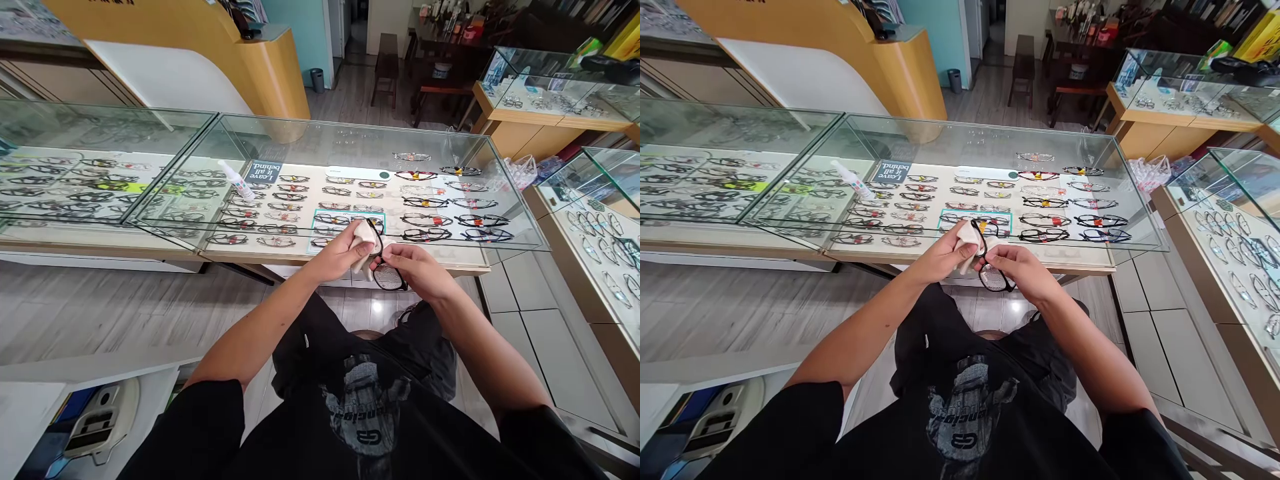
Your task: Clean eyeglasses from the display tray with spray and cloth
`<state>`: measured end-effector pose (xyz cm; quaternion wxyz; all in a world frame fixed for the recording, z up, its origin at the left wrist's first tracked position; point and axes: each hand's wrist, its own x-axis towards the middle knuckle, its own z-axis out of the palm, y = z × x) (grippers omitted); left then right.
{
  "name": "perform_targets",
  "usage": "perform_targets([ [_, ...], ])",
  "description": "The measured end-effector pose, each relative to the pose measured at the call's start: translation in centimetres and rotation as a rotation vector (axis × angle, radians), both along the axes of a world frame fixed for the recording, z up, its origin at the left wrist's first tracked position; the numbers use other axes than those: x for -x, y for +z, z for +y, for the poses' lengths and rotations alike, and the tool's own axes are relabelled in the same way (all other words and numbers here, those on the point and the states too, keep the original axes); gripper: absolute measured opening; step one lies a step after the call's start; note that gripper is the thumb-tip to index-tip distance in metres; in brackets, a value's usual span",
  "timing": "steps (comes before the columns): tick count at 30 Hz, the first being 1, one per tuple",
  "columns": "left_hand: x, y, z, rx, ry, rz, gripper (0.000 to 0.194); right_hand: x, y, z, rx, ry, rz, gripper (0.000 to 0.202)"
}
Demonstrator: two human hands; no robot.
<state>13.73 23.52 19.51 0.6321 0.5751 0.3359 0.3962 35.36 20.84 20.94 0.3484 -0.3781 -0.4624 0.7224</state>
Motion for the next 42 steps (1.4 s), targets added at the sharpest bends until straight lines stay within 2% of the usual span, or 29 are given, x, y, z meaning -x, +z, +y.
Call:
perform_targets([
  [5,0.1,-0.3,0.2,0.024,-0.023,0.008,0.058,-0.2,0.1,0.3,-0.009,0.036,-0.047,0.037],
  [9,-0.9,-1.0,0.6,0.049,0.105,-0.005,0.057,0.3,-0.2,0.6,-0.048,0.021,-0.077,0.038],
  [12,-1.3,-1.5,0.8,0.117,0.136,-0.021,0.057,0.3,-0.5,0.8,-0.051,0.031,-0.065,0.038],
  [15,-0.9,-1.8,1.1,0.065,0.179,-0.011,0.058,-0.2,-0.4,0.8,-0.017,-0.001,-0.064,0.038],
  [18,-0.5,-1.6,1.0,0.016,0.136,-0.022,0.054,-0.7,-0.1,0.7,0.021,-0.019,-0.07,0.038],
  [23,-0.9,-0.7,0.3,0.073,0.013,-0.066,0.062,-0.3,0.2,0.4,-0.021,0.009,-0.056,0.039],
  [28,-1.4,-0.2,0.0,0.069,-0.005,-0.081,0.069,0.0,0.4,0.5,0.022,-0.021,-0.049,0.041],
  [32,-1.6,0.0,-0.1,0.14,0.072,-0.094,0.057,-0.1,0.7,0.5,0.014,-0.013,-0.033,0.041],
  [35,-1.2,0.1,0.1,0.126,0.068,-0.088,0.052,-0.4,0.8,0.5,0.026,-0.025,-0.015,0.04],
  [38,-0.6,0.0,0.4,0.066,0.041,-0.05,0.054,-0.6,0.7,0.5,0.011,-0.015,-0.017,0.038],
  [42,-0.9,-0.2,0.3,0.104,0.036,-0.042,0.063,-0.2,0.5,0.3,-0.032,0.025,-0.042,0.036],
])
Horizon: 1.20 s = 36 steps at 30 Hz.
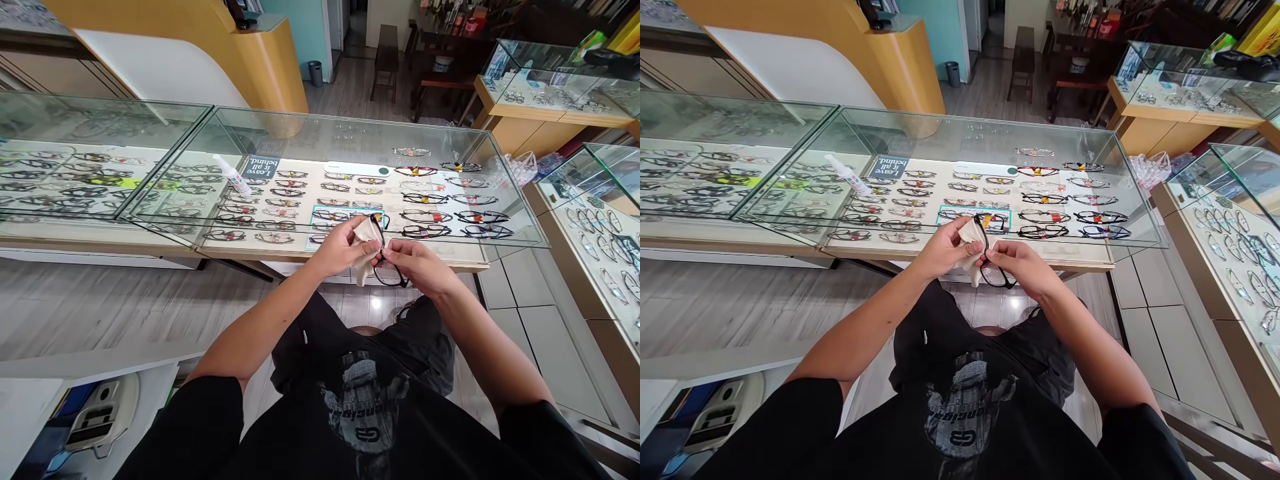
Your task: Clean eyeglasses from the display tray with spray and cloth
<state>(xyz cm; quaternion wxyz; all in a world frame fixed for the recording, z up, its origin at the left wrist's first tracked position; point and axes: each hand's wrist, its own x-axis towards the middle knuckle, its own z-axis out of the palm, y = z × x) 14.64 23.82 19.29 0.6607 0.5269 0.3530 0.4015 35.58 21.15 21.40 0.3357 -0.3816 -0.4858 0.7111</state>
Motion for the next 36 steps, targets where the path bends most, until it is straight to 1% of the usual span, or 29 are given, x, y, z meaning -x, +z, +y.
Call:
perform_targets([
  [2,-0.6,0.0,-0.1,0.002,0.047,0.013,0.062,0.3,-0.1,-0.1,-0.025,0.005,-0.004,0.037],
  [4,-1.0,0.0,-0.1,-0.024,0.103,0.028,0.058,0.5,-0.2,-0.2,-0.05,0.007,-0.004,0.038],
  [6,-1.1,0.0,0.0,-0.06,0.13,0.028,0.054,0.4,-0.3,-0.2,-0.056,-0.004,0.0,0.037],
  [8,-0.8,-0.1,0.3,-0.084,0.133,0.022,0.054,0.1,-0.3,-0.1,-0.041,-0.032,-0.005,0.037],
  [11,-0.2,-0.4,0.6,-0.068,0.107,-0.001,0.053,-0.6,-0.2,0.0,-0.018,-0.061,-0.014,0.037],
  [14,0.1,-0.7,0.5,-0.055,0.079,-0.03,0.06,-0.7,-0.1,0.1,-0.01,-0.046,-0.001,0.037],
  [16,-0.2,-0.7,0.3,-0.038,0.053,-0.042,0.064,-0.5,-0.1,0.1,-0.009,-0.023,0.001,0.038],
  [18,-0.7,-0.6,0.1,-0.009,0.036,-0.049,0.064,-0.1,-0.3,0.1,-0.018,0.0,0.0,0.038],
  [20,-1.2,-0.5,0.1,-0.006,0.055,-0.048,0.063,0.2,-0.5,0.1,-0.044,0.02,0.009,0.038],
  [22,-1.5,-0.5,0.1,-0.037,0.088,-0.028,0.061,0.3,-0.7,0.1,-0.069,0.025,0.025,0.037],
  [27,-1.0,-0.6,0.3,-0.153,0.141,0.048,0.054,-0.2,-0.6,-0.1,-0.066,-0.027,0.02,0.036],
  [29,-0.7,-0.7,0.1,-0.127,0.144,0.012,0.053,-0.5,-0.4,-0.2,-0.058,-0.051,0.022,0.036],
  [31,-0.6,-0.7,-0.2,-0.059,0.123,-0.06,0.057,-0.7,-0.2,-0.1,-0.063,-0.057,0.033,0.035],
  [34,-0.9,-0.7,-0.4,0.009,0.071,-0.132,0.063,-0.6,-0.3,0.0,-0.08,-0.037,0.047,0.034],
  [36,-1.4,-0.7,-0.4,0.021,0.074,-0.138,0.062,-0.3,-0.4,0.0,-0.101,-0.03,0.033,0.035],
])
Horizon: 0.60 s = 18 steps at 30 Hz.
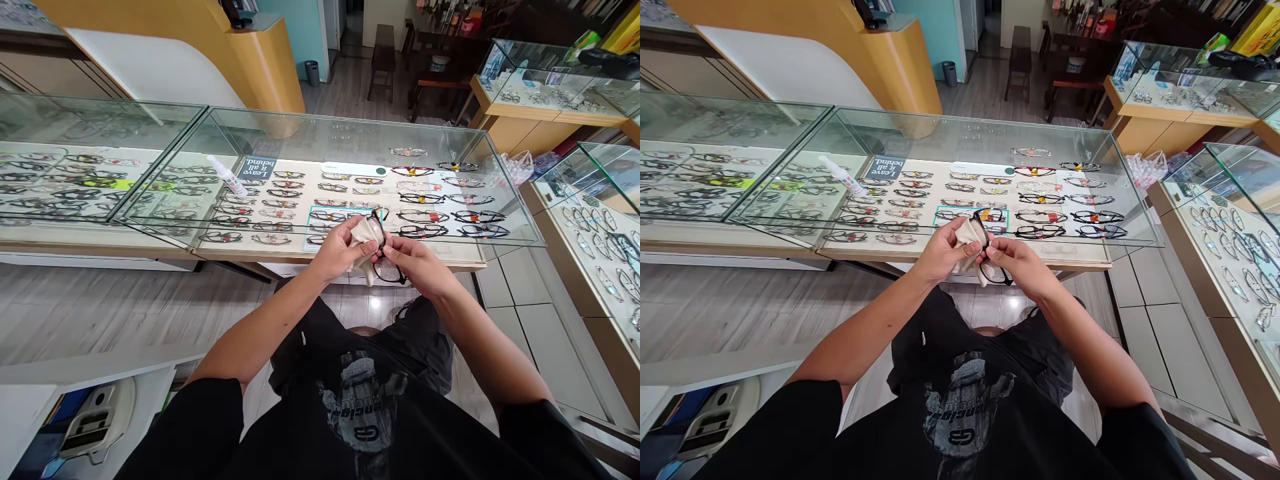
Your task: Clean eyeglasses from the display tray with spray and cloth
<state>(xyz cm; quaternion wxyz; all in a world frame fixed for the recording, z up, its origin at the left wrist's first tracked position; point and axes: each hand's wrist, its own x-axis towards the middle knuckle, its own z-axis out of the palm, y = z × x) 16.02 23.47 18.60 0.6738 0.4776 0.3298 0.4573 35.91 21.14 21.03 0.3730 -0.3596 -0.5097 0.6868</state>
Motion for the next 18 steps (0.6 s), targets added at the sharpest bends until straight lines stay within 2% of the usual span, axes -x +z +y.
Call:
perform_targets([
  [6,-0.5,0.4,0.2,-0.004,0.085,0.048,0.051,0.6,-0.1,-0.1,-0.038,-0.018,-0.05,0.042],
  [11,0.6,1.2,0.4,-0.007,0.056,0.1,0.055,0.1,-0.2,0.0,0.0,-0.057,-0.025,0.038],
  [14,1.2,1.5,0.6,0.001,0.007,0.102,0.06,0.0,-0.2,0.1,0.02,-0.046,-0.009,0.038],
  [18,1.3,1.5,0.6,0.03,-0.063,0.056,0.058,0.3,-0.3,0.1,0.049,-0.018,0.0,0.038],
])
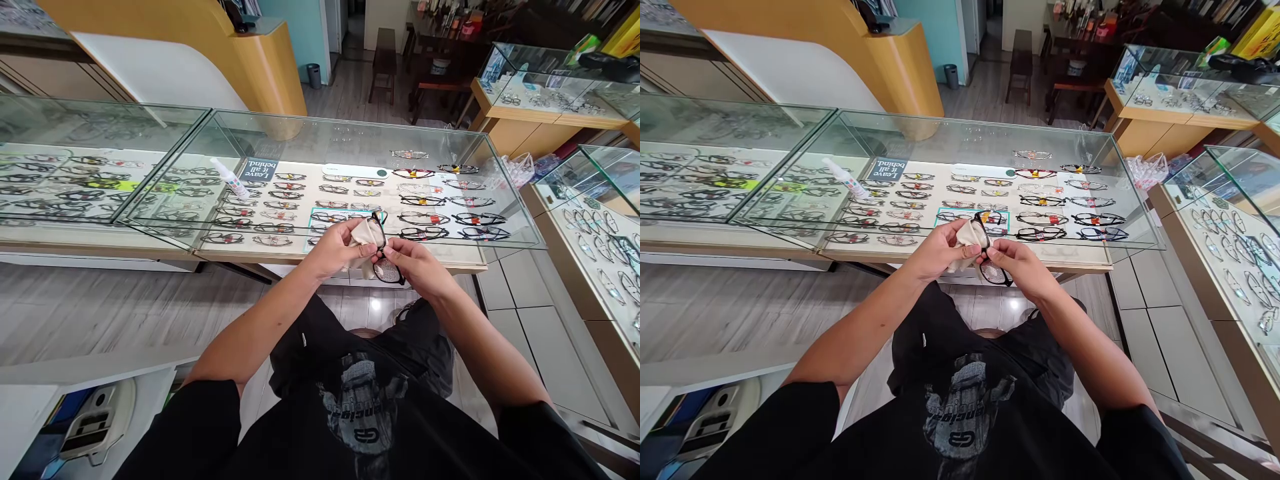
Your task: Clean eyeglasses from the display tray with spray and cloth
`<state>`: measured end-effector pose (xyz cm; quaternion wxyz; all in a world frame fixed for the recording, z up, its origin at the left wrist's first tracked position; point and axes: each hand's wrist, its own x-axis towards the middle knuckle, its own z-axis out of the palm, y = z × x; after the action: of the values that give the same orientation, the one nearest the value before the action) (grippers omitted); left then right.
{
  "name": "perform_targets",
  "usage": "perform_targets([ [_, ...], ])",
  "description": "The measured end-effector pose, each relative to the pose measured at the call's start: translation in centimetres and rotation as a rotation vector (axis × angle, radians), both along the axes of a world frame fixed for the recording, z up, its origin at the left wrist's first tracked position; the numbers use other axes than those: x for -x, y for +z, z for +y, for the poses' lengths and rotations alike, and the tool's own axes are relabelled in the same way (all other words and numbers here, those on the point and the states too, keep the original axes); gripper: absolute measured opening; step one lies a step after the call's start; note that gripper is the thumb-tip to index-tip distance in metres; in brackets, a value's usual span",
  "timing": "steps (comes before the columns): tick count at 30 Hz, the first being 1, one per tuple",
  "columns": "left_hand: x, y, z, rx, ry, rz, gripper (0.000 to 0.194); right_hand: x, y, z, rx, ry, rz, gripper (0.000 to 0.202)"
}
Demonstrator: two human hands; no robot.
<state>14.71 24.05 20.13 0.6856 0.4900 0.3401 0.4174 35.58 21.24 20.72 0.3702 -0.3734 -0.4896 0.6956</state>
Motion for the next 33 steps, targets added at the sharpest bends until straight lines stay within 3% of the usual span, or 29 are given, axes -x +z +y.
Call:
perform_targets([
  [8,-0.9,-0.8,-0.3,-0.003,0.083,-0.009,0.058,0.3,-0.1,-0.2,-0.056,0.025,-0.055,0.04],
  [17,-1.0,-1.2,0.0,-0.007,0.205,0.04,0.054,-0.1,-1.4,-0.3,-0.062,-0.006,-0.02,0.034],
  [27,-1.5,-2.0,-0.2,-0.026,0.096,0.002,0.064,0.0,-1.3,0.0,-0.08,0.001,-0.025,0.039],
  [33,-2.1,-1.4,0.3,-0.08,0.184,0.06,0.057,0.9,-0.9,-0.1,-0.107,0.009,-0.027,0.042],
])
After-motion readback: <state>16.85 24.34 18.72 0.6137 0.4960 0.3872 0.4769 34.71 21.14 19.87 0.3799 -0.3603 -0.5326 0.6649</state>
